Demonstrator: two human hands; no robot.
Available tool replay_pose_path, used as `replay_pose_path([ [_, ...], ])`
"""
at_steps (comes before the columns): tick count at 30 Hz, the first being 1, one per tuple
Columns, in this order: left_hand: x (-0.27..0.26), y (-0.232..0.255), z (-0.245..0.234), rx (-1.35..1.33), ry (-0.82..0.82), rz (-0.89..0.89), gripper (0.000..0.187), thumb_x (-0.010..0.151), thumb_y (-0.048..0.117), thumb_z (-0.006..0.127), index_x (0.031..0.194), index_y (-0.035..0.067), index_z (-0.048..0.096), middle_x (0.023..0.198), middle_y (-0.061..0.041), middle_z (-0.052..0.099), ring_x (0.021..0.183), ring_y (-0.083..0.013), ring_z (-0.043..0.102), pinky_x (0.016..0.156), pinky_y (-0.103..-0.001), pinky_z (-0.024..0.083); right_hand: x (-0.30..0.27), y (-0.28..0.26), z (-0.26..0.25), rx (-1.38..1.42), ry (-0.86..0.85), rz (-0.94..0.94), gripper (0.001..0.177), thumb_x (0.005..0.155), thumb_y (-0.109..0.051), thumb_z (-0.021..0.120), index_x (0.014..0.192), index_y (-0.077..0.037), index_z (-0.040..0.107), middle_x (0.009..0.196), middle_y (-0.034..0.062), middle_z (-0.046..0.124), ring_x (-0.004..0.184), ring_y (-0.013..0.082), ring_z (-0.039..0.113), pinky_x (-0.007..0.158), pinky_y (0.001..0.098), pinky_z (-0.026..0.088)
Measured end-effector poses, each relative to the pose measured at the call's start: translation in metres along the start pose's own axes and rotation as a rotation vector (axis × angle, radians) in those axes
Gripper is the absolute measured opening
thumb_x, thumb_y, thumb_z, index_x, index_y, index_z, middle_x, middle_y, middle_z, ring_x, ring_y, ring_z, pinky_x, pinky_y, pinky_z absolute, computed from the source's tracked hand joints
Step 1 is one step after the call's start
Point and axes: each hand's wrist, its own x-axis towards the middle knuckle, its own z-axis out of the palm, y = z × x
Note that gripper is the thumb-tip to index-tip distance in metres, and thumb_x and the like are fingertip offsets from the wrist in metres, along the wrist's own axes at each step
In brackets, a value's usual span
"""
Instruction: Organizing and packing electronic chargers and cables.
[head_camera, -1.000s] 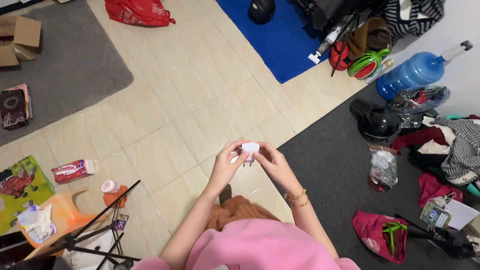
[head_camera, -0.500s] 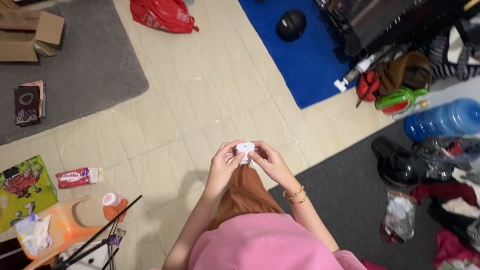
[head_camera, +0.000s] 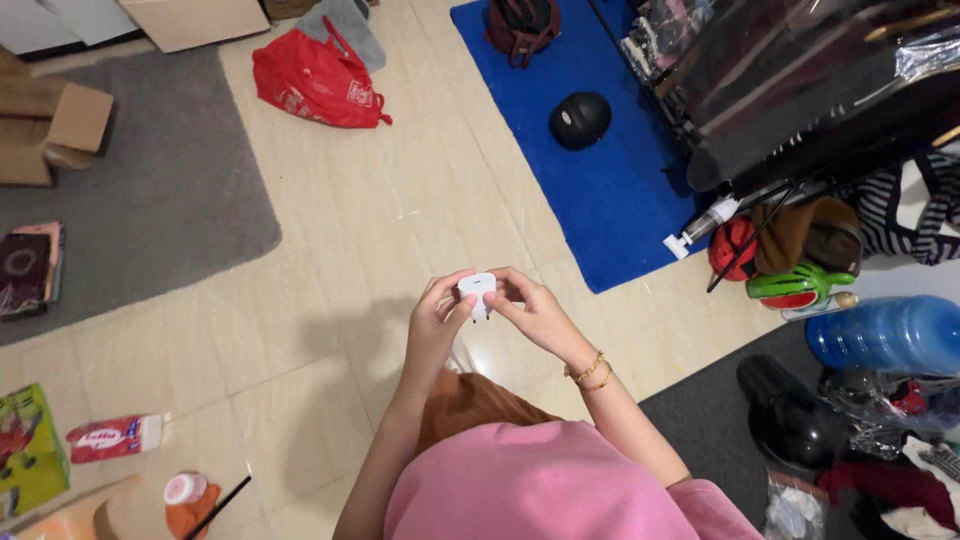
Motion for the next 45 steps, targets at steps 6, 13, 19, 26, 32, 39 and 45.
replay_pose_path([
  [6, 0.102, -0.016, -0.007, -0.054, -0.011, -0.110, 0.042, 0.095, 0.020, 0.068, 0.133, 0.003, 0.062, 0.117, -0.007, 0.066, 0.107, -0.0141, 0.066, 0.093, -0.030, 0.054, 0.089, 0.011, -0.030, 0.020, 0.067, 0.019, 0.031, 0.097, -0.023, 0.068, 0.120, -0.003, 0.065, 0.099, 0.0033, 0.076, 0.091, 0.0103, 0.070, 0.085, 0.0288, 0.056],
  [13, 0.262, -0.011, -0.023, -0.061, -0.096, -0.108, 0.040, 0.097, 0.018, 0.069, 0.133, 0.001, 0.064, 0.111, -0.008, 0.066, 0.100, -0.0124, 0.064, 0.089, -0.029, 0.053, 0.225, 0.009, -0.073, 0.137, 0.127, 0.001, 0.031, 0.099, -0.022, 0.067, 0.121, -0.001, 0.065, 0.100, 0.0024, 0.073, 0.090, 0.0075, 0.065, 0.082, 0.0253, 0.054],
  [19, 0.403, 0.018, -0.048, 0.001, -0.171, -0.056, 0.033, 0.097, 0.015, 0.068, 0.128, 0.002, 0.065, 0.105, -0.005, 0.070, 0.096, -0.0115, 0.065, 0.087, -0.028, 0.054, 0.354, -0.006, -0.098, 0.250, 0.187, 0.018, 0.031, 0.100, -0.024, 0.065, 0.121, 0.000, 0.065, 0.101, 0.0015, 0.073, 0.090, 0.0075, 0.065, 0.080, 0.0248, 0.052],
  [26, 0.501, 0.026, -0.065, 0.079, -0.165, -0.066, 0.035, 0.096, 0.018, 0.069, 0.128, 0.003, 0.067, 0.100, -0.006, 0.070, 0.091, -0.0116, 0.064, 0.085, -0.027, 0.053, 0.453, -0.006, -0.122, 0.319, 0.136, 0.008, 0.029, 0.103, -0.021, 0.063, 0.123, 0.000, 0.064, 0.103, 0.0023, 0.071, 0.094, 0.0081, 0.065, 0.085, 0.0248, 0.053],
  [32, 0.586, 0.002, -0.066, 0.066, -0.089, -0.082, 0.037, 0.096, 0.021, 0.070, 0.128, 0.004, 0.067, 0.106, -0.007, 0.068, 0.095, -0.0128, 0.063, 0.087, -0.029, 0.053, 0.543, 0.018, -0.159, 0.330, 0.070, 0.017, 0.029, 0.102, -0.021, 0.064, 0.123, -0.001, 0.064, 0.105, 0.0024, 0.071, 0.096, 0.0080, 0.065, 0.088, 0.0257, 0.053],
  [39, 0.729, 0.006, -0.045, 0.064, -0.012, -0.093, 0.036, 0.095, 0.021, 0.069, 0.127, 0.005, 0.066, 0.106, -0.007, 0.070, 0.095, -0.0141, 0.068, 0.085, -0.028, 0.055, 0.679, 0.016, -0.237, 0.299, 0.003, -0.027, 0.026, 0.103, -0.019, 0.064, 0.122, -0.002, 0.065, 0.109, 0.0026, 0.072, 0.098, 0.0065, 0.065, 0.088, 0.0249, 0.052],
  [45, 0.848, 0.016, -0.019, 0.060, 0.024, -0.012, 0.036, 0.096, 0.019, 0.069, 0.128, 0.003, 0.066, 0.105, -0.009, 0.070, 0.095, -0.0147, 0.067, 0.084, -0.028, 0.055, 0.786, -0.004, -0.311, 0.194, -0.004, -0.078, 0.024, 0.101, -0.017, 0.064, 0.121, -0.003, 0.065, 0.104, 0.0007, 0.073, 0.094, 0.0048, 0.065, 0.082, 0.0246, 0.054],
])
